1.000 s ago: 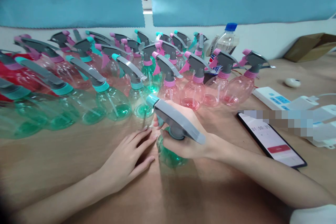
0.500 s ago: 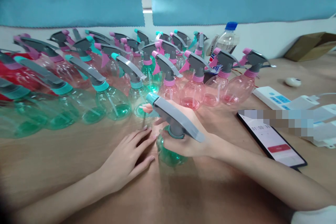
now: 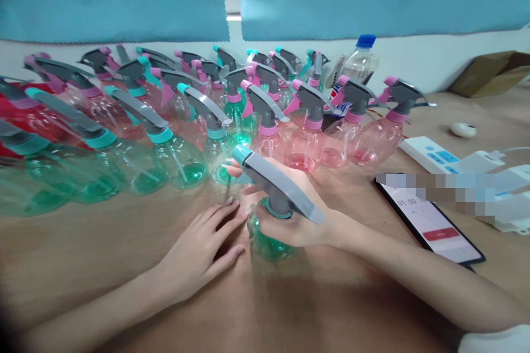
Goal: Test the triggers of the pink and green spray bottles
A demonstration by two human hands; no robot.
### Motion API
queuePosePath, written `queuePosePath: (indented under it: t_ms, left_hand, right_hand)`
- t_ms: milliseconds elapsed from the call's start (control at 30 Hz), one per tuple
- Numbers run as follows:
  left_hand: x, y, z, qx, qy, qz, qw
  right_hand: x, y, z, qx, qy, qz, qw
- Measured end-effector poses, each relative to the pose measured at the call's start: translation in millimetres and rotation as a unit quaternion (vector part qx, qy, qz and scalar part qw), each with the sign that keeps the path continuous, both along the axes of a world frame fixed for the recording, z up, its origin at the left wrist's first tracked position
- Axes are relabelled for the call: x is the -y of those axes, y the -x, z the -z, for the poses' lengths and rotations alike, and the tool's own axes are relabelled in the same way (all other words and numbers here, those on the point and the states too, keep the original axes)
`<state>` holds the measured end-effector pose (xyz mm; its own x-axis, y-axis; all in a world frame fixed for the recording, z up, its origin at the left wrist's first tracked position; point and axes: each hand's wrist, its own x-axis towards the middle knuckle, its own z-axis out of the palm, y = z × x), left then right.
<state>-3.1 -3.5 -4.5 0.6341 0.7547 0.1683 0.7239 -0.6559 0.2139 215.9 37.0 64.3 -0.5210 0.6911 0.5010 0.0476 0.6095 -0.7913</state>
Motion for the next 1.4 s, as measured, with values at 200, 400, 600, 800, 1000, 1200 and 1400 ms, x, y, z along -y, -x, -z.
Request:
queuePosePath:
  t_ms: [200,400,600,800,1000,1200,1400]
  left_hand:
    - [-0.3,0.1,-0.1,0.007,0.001,0.001,1.0]
    - [-0.7,0.0,-0.8,0.012,0.005,0.002,1.0]
    - [-0.7,-0.3,-1.9,0.002,0.004,-0.001,1.0]
    - [0.6,-1.1,-3.6,0.0,0.009,-0.003,1.0]
    - [0.4,-2.2,-4.4,0.01,0.02,-0.007,1.0]
    - [0.6,-2.8,-4.6,0.011,0.025,-0.005,1.0]
    - [0.6,-3.5,-6.8,0.001,0.025,-0.006,1.0]
  right_hand:
    - [-1.3,-0.9,-1.4,0.007,-0.014,0.002,1.0]
    - [-0.6,-1.0,-1.3,0.006,-0.015,0.006,1.0]
    - [-1.3,-3.0,4.9,-0.013,0.002,-0.007,1.0]
    - [-1.9,-4.0,4.4,0.015,0.043,0.008,0.999]
    - [0.2,-4.3,0.5,0.035,0.056,0.01,0.998]
    - [0.5,-4.9,0.6,0.024,0.042,0.014,0.999]
    - [-0.8,-4.4,-0.1,0.032,0.034,0.023,0.999]
